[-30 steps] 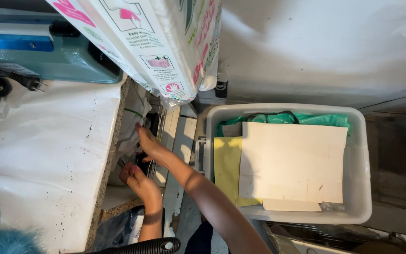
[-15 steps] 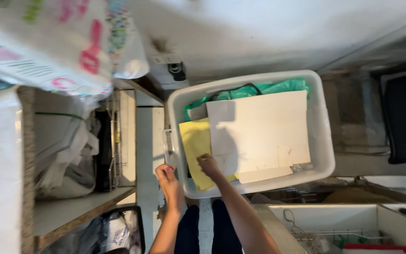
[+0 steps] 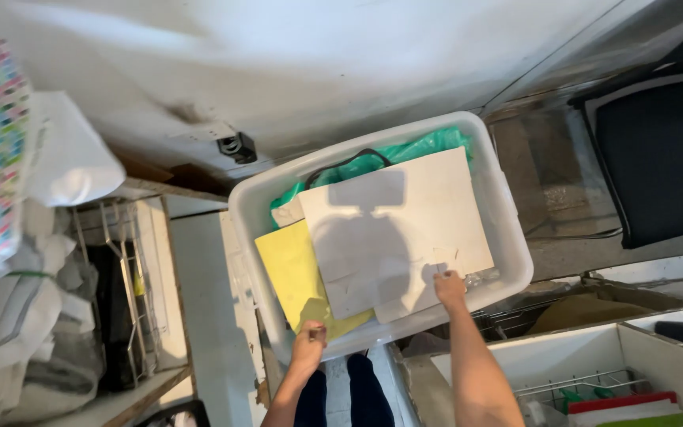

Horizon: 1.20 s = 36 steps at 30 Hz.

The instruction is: Organizing and packing various items into plastic storage bins and cleaning the bin lids

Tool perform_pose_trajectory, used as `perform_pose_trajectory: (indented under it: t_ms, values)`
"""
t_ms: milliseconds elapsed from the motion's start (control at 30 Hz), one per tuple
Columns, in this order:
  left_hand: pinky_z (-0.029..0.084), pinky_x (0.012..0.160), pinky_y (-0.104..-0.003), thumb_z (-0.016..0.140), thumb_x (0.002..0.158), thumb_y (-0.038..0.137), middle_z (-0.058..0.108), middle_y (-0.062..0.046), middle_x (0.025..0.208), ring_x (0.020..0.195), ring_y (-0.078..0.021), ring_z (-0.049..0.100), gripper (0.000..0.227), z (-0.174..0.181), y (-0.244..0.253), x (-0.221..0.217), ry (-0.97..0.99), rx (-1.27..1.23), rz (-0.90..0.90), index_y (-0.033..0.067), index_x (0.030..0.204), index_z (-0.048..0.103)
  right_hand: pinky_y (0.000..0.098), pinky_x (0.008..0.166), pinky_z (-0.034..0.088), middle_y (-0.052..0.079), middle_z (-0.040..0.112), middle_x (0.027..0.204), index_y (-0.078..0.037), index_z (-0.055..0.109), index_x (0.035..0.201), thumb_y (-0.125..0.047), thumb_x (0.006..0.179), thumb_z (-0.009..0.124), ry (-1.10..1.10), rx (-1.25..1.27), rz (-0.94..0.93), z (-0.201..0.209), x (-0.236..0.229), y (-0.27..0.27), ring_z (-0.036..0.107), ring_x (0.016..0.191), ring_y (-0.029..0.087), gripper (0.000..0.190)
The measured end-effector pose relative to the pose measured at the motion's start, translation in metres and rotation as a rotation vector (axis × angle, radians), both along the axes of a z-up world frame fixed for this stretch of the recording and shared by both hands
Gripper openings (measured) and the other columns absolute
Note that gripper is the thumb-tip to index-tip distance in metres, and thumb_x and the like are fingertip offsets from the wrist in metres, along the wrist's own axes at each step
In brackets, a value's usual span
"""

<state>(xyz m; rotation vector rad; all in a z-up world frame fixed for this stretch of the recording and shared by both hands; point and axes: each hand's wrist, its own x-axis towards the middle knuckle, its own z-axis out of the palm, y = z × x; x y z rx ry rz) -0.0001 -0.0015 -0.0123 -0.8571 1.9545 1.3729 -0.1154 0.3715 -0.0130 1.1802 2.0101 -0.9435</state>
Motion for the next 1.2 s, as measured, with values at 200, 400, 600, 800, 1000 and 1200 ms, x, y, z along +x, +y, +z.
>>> perform_pose_trajectory:
  t_ms: [200,400,600,800,1000,1200]
  values:
    - [0.057,0.069,-0.028,0.065,0.091,0.022,0.075,-0.003,0.092,0.067,-0.0195,0.076,0.017,-0.032,0.003,-0.021,-0.017,-0.104,-0.035,0.0202,0.107,0.07,0.0562,0.113,0.038,0.022,0.038,0.15,-0.008,0.031,0.157,-0.044,0.099,0.049,0.078,0.24,0.18,-0.058,-0.025,0.11,0.046,0.133,0.045,0.071]
    - [0.05,0.093,-0.04,0.057,0.097,0.029,0.065,-0.012,0.131,0.118,-0.0261,0.065,0.044,0.001,0.032,-0.073,-0.138,-0.125,-0.036,0.0178,0.139,0.052,0.0583,0.123,0.023,0.017,0.013,0.17,-0.009,0.003,0.165,-0.05,0.098,0.051,-0.023,0.154,0.169,-0.065,-0.044,0.134,0.019,0.152,0.043,0.092]
    - [0.04,0.115,-0.044,0.053,0.1,0.029,0.048,-0.013,0.158,0.142,-0.0323,0.049,0.071,-0.058,0.043,-0.078,-0.359,-0.094,0.083,0.0172,0.164,0.026,0.0602,0.123,0.022,0.012,0.014,0.171,-0.013,0.003,0.166,-0.08,0.075,0.049,-0.093,-0.031,0.024,0.015,-0.062,0.123,0.012,0.156,0.043,0.122]
    - [0.042,0.114,-0.042,0.067,0.088,0.021,0.043,-0.015,0.156,0.139,-0.0333,0.051,0.078,-0.103,0.056,-0.068,-0.191,-0.281,0.212,0.0186,0.159,0.038,0.0453,0.106,0.046,0.02,0.051,0.149,-0.013,0.038,0.157,-0.038,0.096,0.052,-0.059,-0.196,0.117,0.021,-0.065,0.139,0.055,0.131,0.036,0.068]
    - [0.044,0.112,-0.057,0.056,0.102,0.023,0.045,-0.017,0.154,0.131,-0.0383,0.054,0.052,0.013,0.103,-0.069,-0.554,-0.065,0.816,0.0088,0.151,0.049,0.0421,0.074,0.065,0.029,0.068,0.111,-0.006,0.049,0.151,-0.005,0.1,0.044,-0.138,-0.326,0.041,0.052,-0.07,0.129,0.069,0.087,0.035,0.051]
    - [0.033,0.113,-0.071,0.069,0.08,0.056,0.031,-0.018,0.166,0.14,-0.0474,0.05,0.112,0.14,0.147,-0.095,-0.615,0.361,1.074,0.0184,0.167,0.01,0.0418,0.057,0.057,0.023,0.065,0.075,0.003,0.064,0.108,0.005,0.092,0.055,-0.007,-0.593,-0.222,0.097,-0.054,0.138,0.064,0.061,0.033,0.019]
